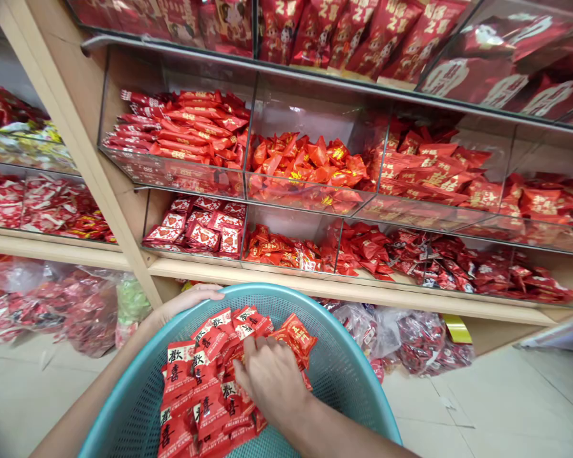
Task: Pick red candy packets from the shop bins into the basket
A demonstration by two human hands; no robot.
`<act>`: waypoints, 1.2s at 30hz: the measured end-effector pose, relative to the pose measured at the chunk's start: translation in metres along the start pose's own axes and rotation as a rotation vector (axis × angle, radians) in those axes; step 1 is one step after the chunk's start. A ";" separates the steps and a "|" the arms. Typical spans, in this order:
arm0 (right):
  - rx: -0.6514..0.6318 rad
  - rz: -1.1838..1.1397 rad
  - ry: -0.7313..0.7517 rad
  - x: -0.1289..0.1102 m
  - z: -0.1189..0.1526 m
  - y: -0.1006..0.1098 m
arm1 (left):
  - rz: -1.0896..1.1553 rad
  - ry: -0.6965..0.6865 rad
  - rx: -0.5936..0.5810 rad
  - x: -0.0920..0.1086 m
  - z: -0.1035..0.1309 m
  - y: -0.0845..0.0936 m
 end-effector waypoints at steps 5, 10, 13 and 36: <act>0.108 -0.059 -0.166 0.065 -0.047 0.032 | 0.016 0.020 -0.024 -0.001 0.000 -0.005; 0.193 0.046 -0.410 0.146 -0.114 0.037 | 0.031 0.015 0.014 -0.005 -0.002 0.002; 0.060 0.033 -0.531 0.171 -0.140 0.012 | 0.017 0.001 0.031 -0.005 -0.003 0.007; 0.499 -0.615 -0.341 0.169 -0.111 0.057 | 0.010 0.023 -0.007 0.002 0.002 -0.005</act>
Point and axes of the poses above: each hand's wrist, its own z-axis away from the middle knuckle, its own y-axis out of the back of the hand, x = y × z, the point moved 9 cm from there along -z, towards the middle knuckle, and after that the axes turned 15 degrees about z, right-handed, at the moved point
